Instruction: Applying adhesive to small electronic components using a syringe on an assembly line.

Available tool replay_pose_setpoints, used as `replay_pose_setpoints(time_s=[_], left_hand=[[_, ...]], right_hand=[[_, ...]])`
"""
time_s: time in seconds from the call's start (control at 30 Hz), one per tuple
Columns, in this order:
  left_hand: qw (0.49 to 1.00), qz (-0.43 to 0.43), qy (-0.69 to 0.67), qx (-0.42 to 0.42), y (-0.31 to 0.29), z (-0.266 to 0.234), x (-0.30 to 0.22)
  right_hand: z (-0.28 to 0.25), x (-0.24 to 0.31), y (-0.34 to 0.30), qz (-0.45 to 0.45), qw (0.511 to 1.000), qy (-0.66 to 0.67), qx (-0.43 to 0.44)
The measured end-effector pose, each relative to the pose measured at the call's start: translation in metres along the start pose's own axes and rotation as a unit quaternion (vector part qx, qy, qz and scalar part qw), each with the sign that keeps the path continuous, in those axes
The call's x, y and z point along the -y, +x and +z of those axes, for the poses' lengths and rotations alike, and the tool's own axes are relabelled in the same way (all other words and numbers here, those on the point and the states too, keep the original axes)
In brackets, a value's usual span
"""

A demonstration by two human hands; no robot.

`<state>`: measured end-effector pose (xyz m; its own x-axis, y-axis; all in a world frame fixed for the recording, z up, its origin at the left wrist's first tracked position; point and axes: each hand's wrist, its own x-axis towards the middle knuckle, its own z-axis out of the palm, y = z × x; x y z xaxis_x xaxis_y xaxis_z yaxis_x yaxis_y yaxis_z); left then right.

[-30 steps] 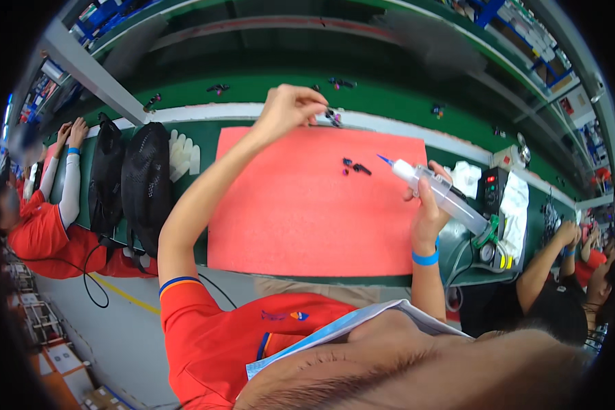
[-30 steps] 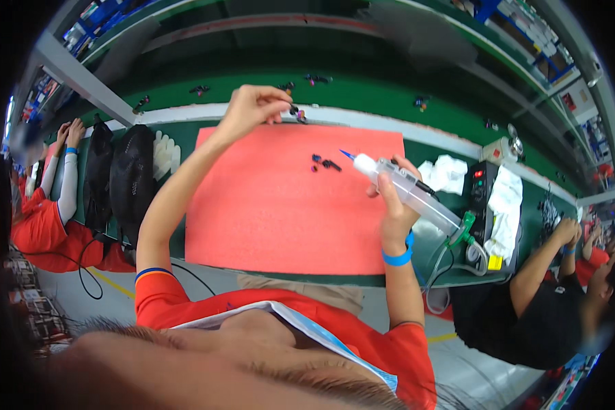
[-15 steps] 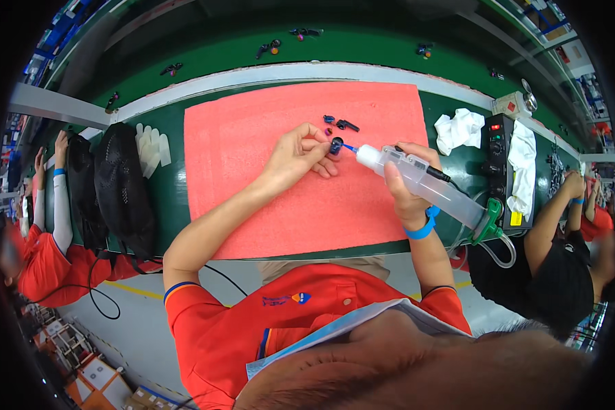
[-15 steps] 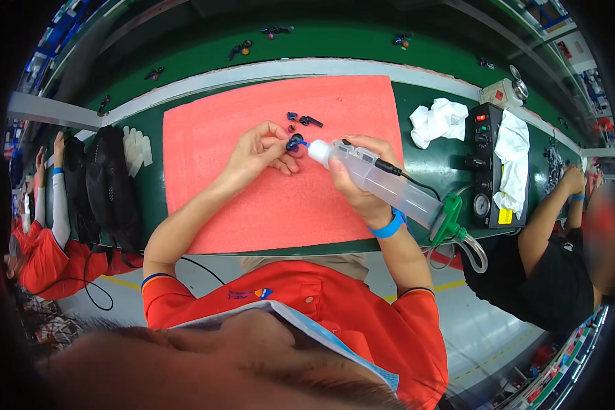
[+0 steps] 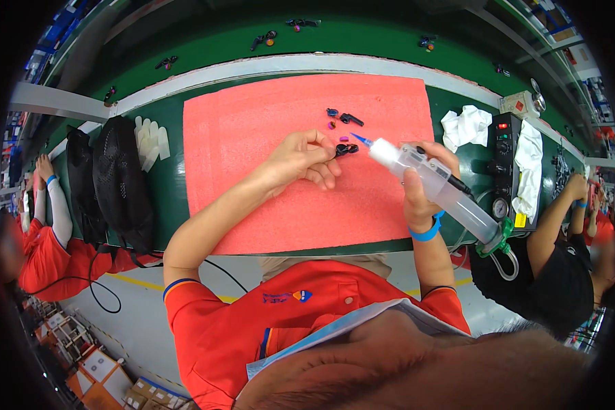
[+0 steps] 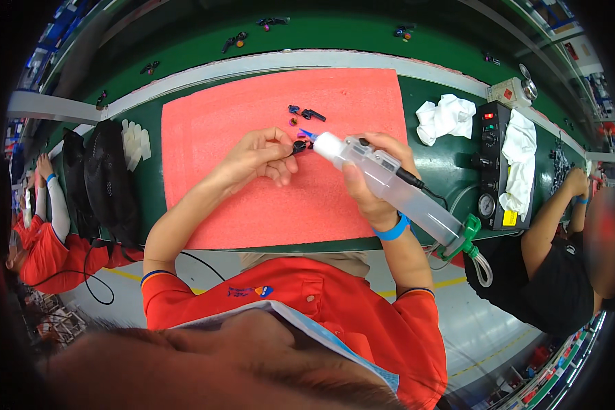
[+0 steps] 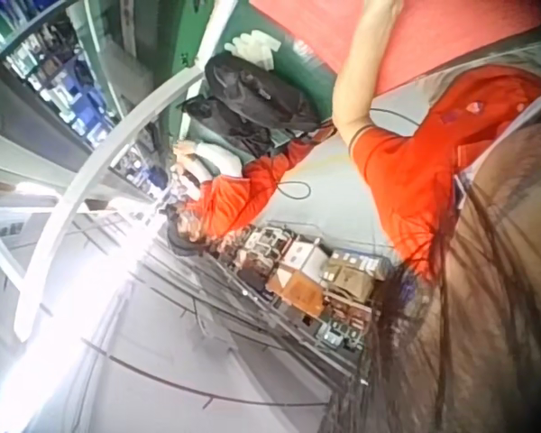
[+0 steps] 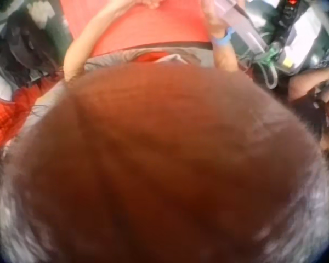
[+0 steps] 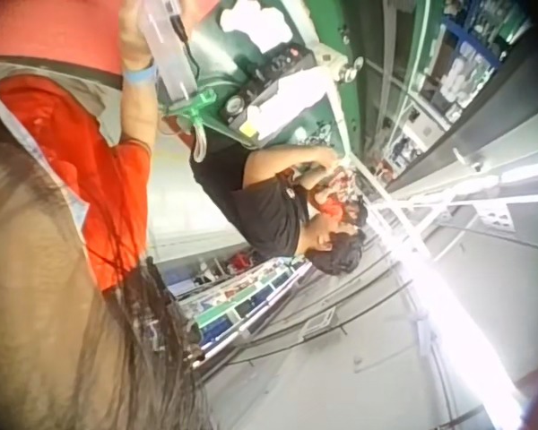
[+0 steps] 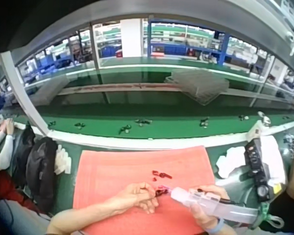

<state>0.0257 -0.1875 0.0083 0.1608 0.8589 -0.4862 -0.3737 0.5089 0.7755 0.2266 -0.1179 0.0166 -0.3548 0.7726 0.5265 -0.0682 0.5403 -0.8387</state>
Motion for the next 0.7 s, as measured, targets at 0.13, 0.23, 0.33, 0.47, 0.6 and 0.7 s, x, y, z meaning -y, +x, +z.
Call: replay_pose_setpoints(time_s=[0.13, 0.23, 0.33, 0.47, 0.6, 0.7], left_hand=[[0.998, 0.066, 0.016, -0.02, 0.003, 0.004, 0.008], [0.995, 0.092, 0.034, -0.027, 0.004, 0.003, 0.012], [0.994, 0.096, 0.035, -0.027, 0.004, 0.002, 0.012], [0.994, 0.099, 0.032, -0.033, 0.004, 0.005, 0.011], [0.993, 0.105, 0.04, -0.033, 0.004, 0.005, 0.012], [0.993, 0.11, 0.04, -0.03, 0.004, 0.006, 0.014]], right_hand=[[0.007, 0.006, 0.003, -0.031, 0.997, -0.065, 0.039], [0.01, 0.007, 0.002, -0.001, 0.996, -0.079, 0.041], [0.014, 0.007, 0.005, -0.001, 0.995, -0.09, 0.04], [0.015, 0.007, 0.003, 0.023, 0.995, -0.087, 0.043], [0.015, 0.006, 0.002, 0.032, 0.994, -0.093, 0.051], [0.016, 0.006, 0.002, 0.03, 0.994, -0.095, 0.052]])
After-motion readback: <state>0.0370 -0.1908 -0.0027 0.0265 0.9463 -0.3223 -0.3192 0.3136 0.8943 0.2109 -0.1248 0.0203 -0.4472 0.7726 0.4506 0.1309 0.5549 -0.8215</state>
